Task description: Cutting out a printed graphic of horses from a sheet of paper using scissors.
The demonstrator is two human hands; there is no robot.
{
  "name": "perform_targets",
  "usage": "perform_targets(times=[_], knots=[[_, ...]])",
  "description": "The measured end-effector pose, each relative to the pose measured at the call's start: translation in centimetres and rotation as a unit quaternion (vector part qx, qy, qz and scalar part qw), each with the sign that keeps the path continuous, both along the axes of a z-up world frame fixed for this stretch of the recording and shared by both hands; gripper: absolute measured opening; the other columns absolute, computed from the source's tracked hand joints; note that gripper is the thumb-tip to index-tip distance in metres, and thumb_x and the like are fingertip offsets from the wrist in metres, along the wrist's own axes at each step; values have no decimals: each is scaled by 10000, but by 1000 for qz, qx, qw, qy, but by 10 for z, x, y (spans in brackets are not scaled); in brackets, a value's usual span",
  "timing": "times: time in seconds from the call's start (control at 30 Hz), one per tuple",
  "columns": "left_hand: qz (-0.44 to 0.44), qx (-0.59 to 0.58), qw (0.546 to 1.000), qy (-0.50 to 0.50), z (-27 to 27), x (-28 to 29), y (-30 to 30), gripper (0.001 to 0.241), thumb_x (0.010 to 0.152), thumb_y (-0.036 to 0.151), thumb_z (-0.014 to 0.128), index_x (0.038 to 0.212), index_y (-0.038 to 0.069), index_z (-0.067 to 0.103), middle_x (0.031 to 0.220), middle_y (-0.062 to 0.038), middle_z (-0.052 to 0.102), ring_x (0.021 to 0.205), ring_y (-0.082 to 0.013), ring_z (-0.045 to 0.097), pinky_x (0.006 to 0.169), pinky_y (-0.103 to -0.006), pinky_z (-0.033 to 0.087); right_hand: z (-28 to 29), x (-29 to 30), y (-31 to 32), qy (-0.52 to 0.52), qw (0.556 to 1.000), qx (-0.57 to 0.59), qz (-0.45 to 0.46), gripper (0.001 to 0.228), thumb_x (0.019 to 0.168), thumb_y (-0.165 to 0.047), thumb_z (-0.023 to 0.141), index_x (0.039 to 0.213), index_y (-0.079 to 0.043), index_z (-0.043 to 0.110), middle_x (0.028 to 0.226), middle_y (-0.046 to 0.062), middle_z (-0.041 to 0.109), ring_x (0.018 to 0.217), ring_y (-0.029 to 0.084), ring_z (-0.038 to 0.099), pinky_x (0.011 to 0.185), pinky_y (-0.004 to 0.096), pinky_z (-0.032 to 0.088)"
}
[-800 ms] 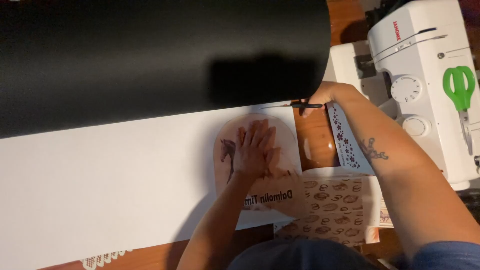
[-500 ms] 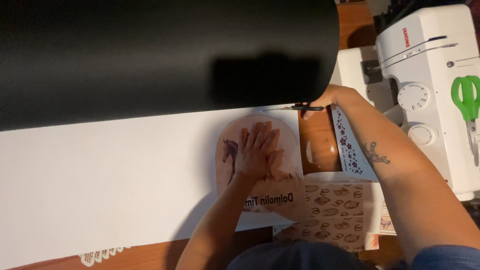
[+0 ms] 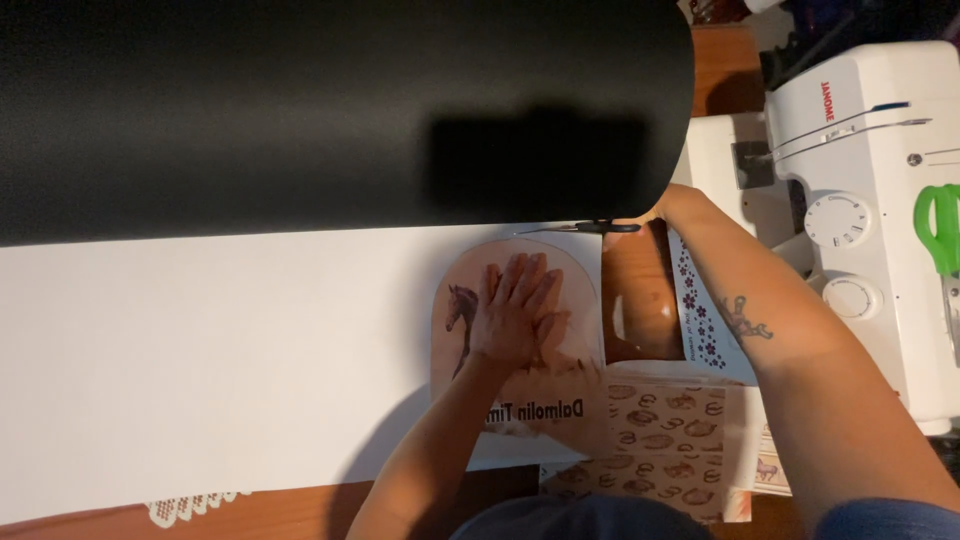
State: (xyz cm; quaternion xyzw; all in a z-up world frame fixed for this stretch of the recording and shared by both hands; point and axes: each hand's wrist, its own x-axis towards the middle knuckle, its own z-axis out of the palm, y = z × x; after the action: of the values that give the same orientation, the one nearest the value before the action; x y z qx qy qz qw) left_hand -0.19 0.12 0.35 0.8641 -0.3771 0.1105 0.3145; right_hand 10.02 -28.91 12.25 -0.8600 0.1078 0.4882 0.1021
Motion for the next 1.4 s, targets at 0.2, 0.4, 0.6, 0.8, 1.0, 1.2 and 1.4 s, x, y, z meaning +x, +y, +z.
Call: perform_targets(times=[0.2, 0.4, 0.6, 0.8, 1.0, 1.2, 1.4], knots=[[1, 15, 1000, 7, -8, -1, -3, 666, 1020, 495, 489, 1618, 254, 322, 1699, -78, 268, 1557, -349, 253, 1229, -678, 142, 20, 1, 12, -15, 1000, 8, -21, 576, 626, -443, 969, 1007, -64, 762, 655, 99, 716, 559, 217, 693, 737, 390, 546], [7, -8, 1000, -4, -9, -2, -3, 658, 1013, 450, 542, 1607, 239, 352, 1680, -86, 306, 1542, -345, 290, 1221, -678, 177, 31, 3, 20, -25, 999, 12, -42, 629, 601, -421, 986, 1056, -49, 759, 701, 105, 744, 561, 213, 724, 761, 400, 563], [18, -13, 1000, -11, -7, -2, -2, 642, 1016, 447, 530, 1604, 257, 358, 1685, -60, 301, 1547, -329, 286, 1234, -667, 163, -11, -2, -8, -39, 995, 42, -87, 657, 537, -436, 1024, 1000, -44, 772, 676, 135, 730, 613, 266, 732, 799, 474, 568], [11, -23, 999, -20, -9, -1, -1, 655, 1003, 442, 541, 1599, 240, 360, 1680, -86, 311, 1536, -348, 305, 1221, -676, 181, 12, 2, 28, -31, 995, 64, -75, 633, 624, -513, 969, 973, -25, 767, 602, 144, 643, 670, 282, 671, 897, 462, 529], [20, -12, 999, -27, -6, -1, -1, 626, 1013, 452, 517, 1589, 246, 386, 1670, -63, 336, 1543, -330, 295, 1228, -677, 165, -13, -5, 20, -56, 995, 53, -60, 496, 641, -494, 961, 810, -91, 727, 553, 86, 661, 535, 206, 636, 755, 356, 521], [7, -48, 999, -11, -4, 1, 0, 675, 978, 473, 493, 1594, 217, 390, 1644, -123, 369, 1449, -381, 429, 1169, -671, 280, 5, -3, 29, -64, 996, 36, -49, 438, 693, -450, 915, 848, -68, 769, 539, 96, 636, 490, 210, 646, 690, 371, 537], [294, 41, 940, -169, 18, 86, 35, 438, 1011, 547, 483, 1366, 318, 597, 1459, -216, 544, 1378, -533, 463, 999, -820, 270, 2, -8, 25, -77, 995, 42, -54, 405, 647, -459, 941, 791, -119, 772, 550, 49, 663, 467, 167, 657, 632, 312, 540]])
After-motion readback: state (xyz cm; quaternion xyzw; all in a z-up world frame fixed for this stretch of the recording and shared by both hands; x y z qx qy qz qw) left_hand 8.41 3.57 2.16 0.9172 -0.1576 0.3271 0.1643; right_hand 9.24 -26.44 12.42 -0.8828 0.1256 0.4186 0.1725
